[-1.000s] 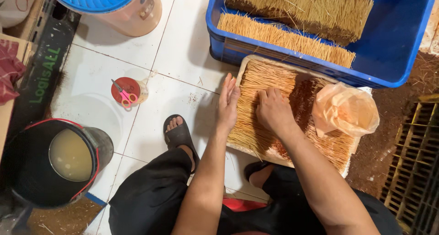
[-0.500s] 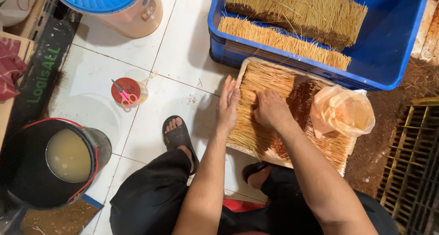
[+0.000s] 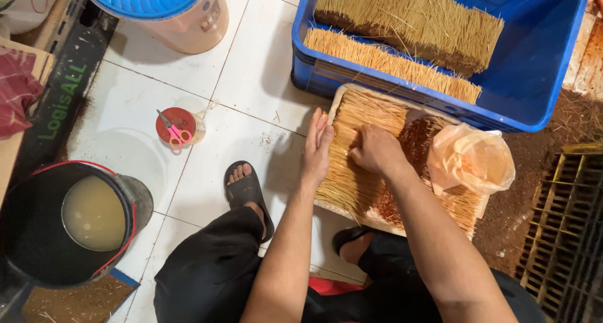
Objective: The person sits on a low stool and repeatedly arranges thin sticks in a white tray, smoothing and aligning them by hand. They occasionally transfer bundles of sticks into a blue bin nearby.
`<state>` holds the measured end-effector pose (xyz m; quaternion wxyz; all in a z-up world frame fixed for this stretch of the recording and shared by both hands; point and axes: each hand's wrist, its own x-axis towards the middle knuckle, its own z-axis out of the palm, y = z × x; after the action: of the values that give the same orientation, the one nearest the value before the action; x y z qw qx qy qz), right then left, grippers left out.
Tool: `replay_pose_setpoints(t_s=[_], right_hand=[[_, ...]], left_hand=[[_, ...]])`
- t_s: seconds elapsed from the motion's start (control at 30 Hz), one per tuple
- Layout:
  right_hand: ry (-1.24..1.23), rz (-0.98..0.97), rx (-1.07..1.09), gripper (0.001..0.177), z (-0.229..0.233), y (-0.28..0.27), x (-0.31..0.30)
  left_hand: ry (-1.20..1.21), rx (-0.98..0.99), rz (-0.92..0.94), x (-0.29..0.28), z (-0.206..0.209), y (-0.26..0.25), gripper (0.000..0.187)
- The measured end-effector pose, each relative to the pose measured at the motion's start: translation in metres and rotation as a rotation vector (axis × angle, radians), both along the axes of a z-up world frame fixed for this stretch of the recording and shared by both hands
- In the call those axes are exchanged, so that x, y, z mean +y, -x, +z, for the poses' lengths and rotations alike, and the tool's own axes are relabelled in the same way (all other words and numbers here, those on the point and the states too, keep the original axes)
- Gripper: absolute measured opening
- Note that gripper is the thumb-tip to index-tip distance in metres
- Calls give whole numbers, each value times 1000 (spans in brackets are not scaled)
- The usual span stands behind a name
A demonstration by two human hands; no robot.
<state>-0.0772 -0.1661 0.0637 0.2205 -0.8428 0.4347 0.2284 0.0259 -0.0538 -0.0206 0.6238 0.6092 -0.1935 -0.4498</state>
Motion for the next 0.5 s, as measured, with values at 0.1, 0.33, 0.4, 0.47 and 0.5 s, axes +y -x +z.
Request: replay_pose_setpoints(t_s=[0.1,0.33,0.4,0.47,0.5], right_hand=[[24,143,5,55,-9,1,-7],[-111,88,154,56,-24,-1,-28],[-186,26,136,55,-28,4,-38],[-234,-45,11,73,-34,8,-46],[-258,-80,-51,83,-36,9,-49]], left_hand=[[32,8,16,1,-4,0,81],[80,29,38,0,-9,2,81],[78,9,38,0,-10,2,81],[76,26,39,-1,-9,1,82],[76,34,39,-1,-9,1,83]])
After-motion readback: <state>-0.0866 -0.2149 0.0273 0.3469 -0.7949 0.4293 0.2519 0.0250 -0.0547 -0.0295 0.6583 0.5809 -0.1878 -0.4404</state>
